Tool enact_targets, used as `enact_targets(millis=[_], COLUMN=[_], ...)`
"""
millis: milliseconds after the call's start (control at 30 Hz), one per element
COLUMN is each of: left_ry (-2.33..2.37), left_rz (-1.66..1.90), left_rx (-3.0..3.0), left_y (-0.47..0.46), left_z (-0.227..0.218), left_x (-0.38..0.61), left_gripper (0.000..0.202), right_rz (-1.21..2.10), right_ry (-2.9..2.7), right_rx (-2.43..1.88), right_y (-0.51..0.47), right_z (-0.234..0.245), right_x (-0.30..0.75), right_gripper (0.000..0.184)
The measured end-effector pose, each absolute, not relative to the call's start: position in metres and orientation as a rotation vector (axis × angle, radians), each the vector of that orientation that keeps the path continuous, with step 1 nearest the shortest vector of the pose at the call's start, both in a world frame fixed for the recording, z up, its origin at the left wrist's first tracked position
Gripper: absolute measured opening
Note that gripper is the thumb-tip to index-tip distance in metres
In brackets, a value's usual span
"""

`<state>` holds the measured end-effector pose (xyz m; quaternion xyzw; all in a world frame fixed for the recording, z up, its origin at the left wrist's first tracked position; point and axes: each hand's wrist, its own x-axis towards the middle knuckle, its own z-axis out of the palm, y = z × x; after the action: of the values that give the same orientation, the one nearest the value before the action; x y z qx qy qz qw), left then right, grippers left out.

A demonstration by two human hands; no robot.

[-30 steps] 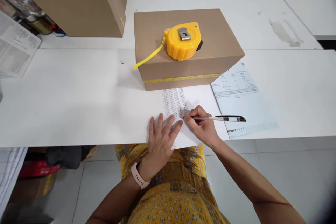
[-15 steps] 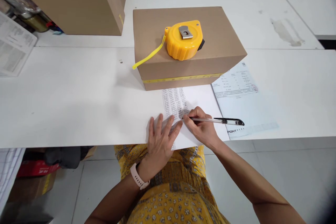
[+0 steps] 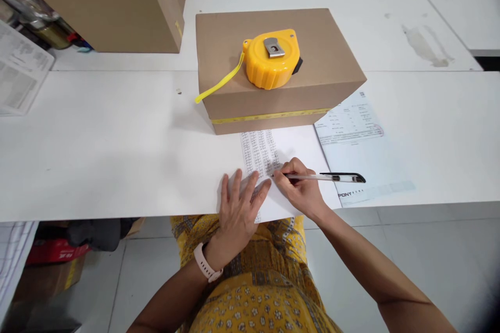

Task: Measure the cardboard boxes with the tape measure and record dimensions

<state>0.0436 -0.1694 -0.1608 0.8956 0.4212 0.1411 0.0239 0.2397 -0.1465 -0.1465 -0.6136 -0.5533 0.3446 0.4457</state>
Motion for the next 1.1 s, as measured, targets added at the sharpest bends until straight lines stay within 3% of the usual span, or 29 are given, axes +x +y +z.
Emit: enact_targets(millis=[1100], left_ry=[1.339], left_rz=[0.525], left_rx=[2.794], left_y=[-0.1688], left_z=[-0.1579], left_x=[0.0474], left_gripper=[0.062], right_rz=[0.833], right_ry=[-1.325], right_rx=[-1.541], right_y=[-0.1459], right_z=[-0.1471], right_x=[0.2378], right_gripper=[0.026])
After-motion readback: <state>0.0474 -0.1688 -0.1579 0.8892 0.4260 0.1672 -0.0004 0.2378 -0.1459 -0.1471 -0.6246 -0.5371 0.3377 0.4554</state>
